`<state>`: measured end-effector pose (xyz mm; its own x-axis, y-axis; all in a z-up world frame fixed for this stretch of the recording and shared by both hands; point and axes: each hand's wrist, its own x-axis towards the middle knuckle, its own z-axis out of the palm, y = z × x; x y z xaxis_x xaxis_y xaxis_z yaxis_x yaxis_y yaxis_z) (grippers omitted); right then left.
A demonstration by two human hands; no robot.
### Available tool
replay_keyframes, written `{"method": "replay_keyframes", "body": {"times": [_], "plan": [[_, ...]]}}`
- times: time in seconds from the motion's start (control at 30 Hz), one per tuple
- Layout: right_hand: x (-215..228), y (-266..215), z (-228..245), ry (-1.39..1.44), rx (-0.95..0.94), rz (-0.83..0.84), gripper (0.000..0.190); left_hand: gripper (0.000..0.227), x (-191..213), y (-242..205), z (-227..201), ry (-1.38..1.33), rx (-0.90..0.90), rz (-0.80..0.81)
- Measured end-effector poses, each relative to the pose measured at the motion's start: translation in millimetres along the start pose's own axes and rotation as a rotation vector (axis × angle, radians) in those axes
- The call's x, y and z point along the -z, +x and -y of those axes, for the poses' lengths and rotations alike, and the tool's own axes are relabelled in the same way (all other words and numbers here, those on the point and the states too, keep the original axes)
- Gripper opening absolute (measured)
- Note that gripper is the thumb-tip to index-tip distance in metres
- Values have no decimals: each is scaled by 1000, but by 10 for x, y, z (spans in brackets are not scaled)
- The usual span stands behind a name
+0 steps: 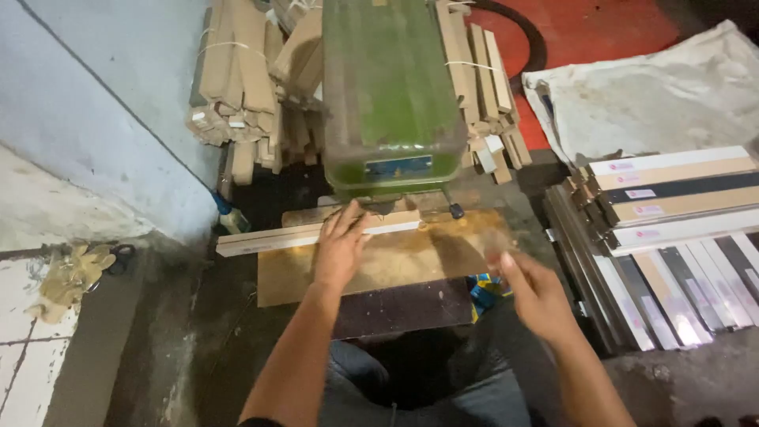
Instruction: Operating a manual punch machine to process white rectangular strips and stacking them.
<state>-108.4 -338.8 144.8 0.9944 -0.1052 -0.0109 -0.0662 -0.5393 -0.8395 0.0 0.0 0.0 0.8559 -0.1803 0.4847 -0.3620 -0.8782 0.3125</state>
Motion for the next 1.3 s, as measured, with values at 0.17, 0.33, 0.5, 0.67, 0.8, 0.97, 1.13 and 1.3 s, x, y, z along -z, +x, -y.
{"method": "replay_keyframes", "body": {"times": [0.17,0.33,0.5,0.67,0.8,0.97,1.13,1.3], "plan": [[189,-546,-526,70,-173,31,44,53,547,12,155,241,227,377],[365,-858,-869,172,-277,-12,35,63,452,39,560,406,13,160],[659,-1051,-634,11,-223,-1,37,54,689,260,444,428,90,757],[741,-1125,-658,-103,17,-38,35,35,1066,318,-215,339,179,1020],[769,-1166,-493,-267,454,-65,40,26,1074,198,-672,175,-7,919],[986,-1348,107,-416,615,-70,51,26,935,212,-1395,225,-491,745],[1217,-1664,178,-653,614,-120,58,49,1209,212,-2405,-13,-817,442],[1729,-2174,183,-760,462,-270,38,41,1573,255,-3422,-108,-910,601]]}}
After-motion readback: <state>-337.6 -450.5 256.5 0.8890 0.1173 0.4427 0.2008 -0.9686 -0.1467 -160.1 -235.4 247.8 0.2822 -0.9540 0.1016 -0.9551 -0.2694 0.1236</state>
